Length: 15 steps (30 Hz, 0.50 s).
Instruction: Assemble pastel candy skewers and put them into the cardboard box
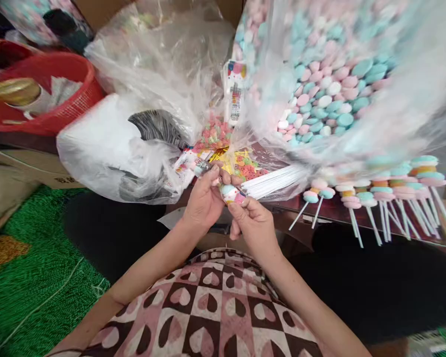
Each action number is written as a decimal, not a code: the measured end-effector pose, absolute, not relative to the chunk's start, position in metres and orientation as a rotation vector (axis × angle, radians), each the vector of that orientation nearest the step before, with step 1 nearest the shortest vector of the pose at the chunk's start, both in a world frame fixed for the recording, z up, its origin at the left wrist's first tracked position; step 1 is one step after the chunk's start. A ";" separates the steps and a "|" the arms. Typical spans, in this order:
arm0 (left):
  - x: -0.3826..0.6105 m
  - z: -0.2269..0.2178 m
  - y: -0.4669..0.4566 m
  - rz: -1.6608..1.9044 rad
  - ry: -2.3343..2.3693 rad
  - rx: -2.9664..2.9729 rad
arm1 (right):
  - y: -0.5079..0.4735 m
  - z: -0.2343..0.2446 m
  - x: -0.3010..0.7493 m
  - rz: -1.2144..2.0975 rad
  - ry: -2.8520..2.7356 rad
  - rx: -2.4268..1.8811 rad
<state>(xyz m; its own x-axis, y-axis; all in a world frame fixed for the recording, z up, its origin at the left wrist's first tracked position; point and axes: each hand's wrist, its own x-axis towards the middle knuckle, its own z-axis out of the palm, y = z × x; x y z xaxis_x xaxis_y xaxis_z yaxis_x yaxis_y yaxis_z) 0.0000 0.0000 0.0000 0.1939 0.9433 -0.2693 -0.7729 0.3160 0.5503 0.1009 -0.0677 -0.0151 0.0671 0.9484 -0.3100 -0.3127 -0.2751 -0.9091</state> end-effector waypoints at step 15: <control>-0.006 0.002 0.006 1.258 0.686 0.342 | -0.068 -0.009 0.102 1.431 -0.778 -1.268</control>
<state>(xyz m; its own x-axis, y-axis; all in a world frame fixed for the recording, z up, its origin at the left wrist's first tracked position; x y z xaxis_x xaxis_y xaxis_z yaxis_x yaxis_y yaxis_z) -0.0059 0.0060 0.0019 0.1457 0.9475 -0.2848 -0.7525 0.2930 0.5898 0.1020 -0.0683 -0.0090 0.0828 0.9517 -0.2956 -0.2693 -0.2642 -0.9261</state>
